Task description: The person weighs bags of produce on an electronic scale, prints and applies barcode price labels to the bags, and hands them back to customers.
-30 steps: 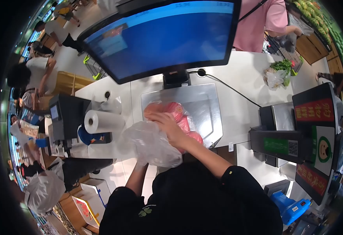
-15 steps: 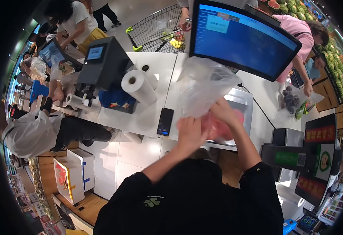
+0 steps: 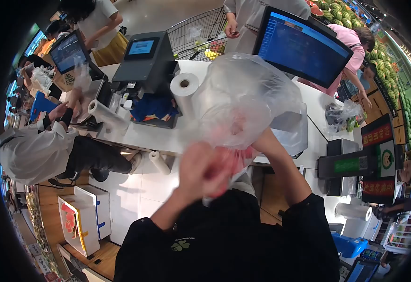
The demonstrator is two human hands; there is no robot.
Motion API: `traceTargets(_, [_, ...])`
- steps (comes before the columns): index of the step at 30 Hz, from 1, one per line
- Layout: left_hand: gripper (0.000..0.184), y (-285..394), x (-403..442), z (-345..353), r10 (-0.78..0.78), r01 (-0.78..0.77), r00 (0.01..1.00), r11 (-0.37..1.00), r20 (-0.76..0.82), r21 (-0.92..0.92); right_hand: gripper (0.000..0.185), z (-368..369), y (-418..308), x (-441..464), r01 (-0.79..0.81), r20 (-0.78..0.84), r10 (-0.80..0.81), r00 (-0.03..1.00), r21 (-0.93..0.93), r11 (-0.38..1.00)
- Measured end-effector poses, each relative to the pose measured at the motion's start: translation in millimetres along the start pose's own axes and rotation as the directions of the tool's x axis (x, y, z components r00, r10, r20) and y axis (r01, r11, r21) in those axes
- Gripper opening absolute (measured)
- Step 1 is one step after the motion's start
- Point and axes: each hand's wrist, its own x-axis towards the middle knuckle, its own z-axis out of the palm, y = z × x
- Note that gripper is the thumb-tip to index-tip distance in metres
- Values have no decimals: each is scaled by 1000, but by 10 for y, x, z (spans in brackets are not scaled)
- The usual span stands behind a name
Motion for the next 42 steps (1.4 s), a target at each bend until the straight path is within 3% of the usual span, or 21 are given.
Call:
traceTargets(3, [55,-666,-25,-95,-7,-15,990,987,139,160,30,449,54,24,308,89,-312,946,55,950])
traceTargets(4, [62,-962,-229,22,-307,432,876,843,373,-319,27,592,15,48,402,82,-402,912,22,915])
traceTargets(6, [64,-737,-125,-108,-124,100,872,992,473,74,24,697,72,121,499,82,-496,865,-16,867])
traceTargets(7, [65,-625,-73,-172,-30,-106,856,967,515,231,23,677,170,222,363,232,-384,894,129,923])
traceTargets(11, [59,-684,-369,-52,-34,20,972,998,231,61,20,765,264,475,52,365,-149,919,265,963])
traceTargets(13, [76,-430,-497,-83,-361,304,929,871,84,386,21,947,254,529,24,343,-107,933,235,972])
traceTargets(15, [76,-159,-715,-124,-336,302,942,841,-6,449,25,1156,260,553,59,323,-109,940,160,985])
traceTargets(16, [78,-20,-875,-153,-319,292,947,817,-32,497,29,1238,184,468,360,314,-312,897,-105,927])
traceTargets(18, [80,346,-1034,-416,-275,207,956,880,104,427,31,1455,364,365,604,335,-524,783,-208,769])
traceTargets(19, [63,461,-1170,-533,-443,386,877,880,187,278,35,1545,366,324,787,375,-692,617,-299,540])
traceTargets(20, [51,430,-1215,-638,-475,456,845,880,246,132,35,1580,361,268,794,383,-695,609,-287,537])
traceTargets(21, [39,392,-1255,-746,-492,521,815,853,307,-15,30,1569,214,210,694,359,-611,705,-174,699])
traceTargets(22, [26,262,-1177,-816,-327,318,944,939,49,131,28,1571,49,192,638,360,-567,741,-114,761])
traceTargets(23, [37,87,-1198,-834,-385,397,917,904,-105,157,26,1572,-116,176,575,360,-521,774,-55,816])
traceTargets(25, [54,-152,-961,-919,-298,419,901,784,-316,457,25,1608,-381,172,86,323,-138,936,168,982])
traceTargets(27, [71,-364,-847,-911,-447,455,887,807,-115,375,26,1777,-290,258,252,285,-318,904,243,937])
traceTargets(29, [63,-709,-1075,-733,-680,638,731,711,56,296,26,1935,-256,296,61,263,-182,948,410,910])
traceTargets(31, [53,-901,-1051,-649,-420,415,905,844,-65,340,25,2088,198,476,209,318,-309,896,312,927])
traceTargets(33, [42,-960,-991,-632,-552,554,829,791,-86,259,23,2201,232,578,27,225,-165,960,513,858])
traceTargets(40, [31,-1505,-646,-535,-340,391,908,898,-245,200,21,2050,390,1227,-155,339,-171,925,748,645])
traceTargets(42, [30,-1681,-538,-521,-297,358,920,903,-257,238,38,2014,346,1386,-229,367,-116,923,767,599])
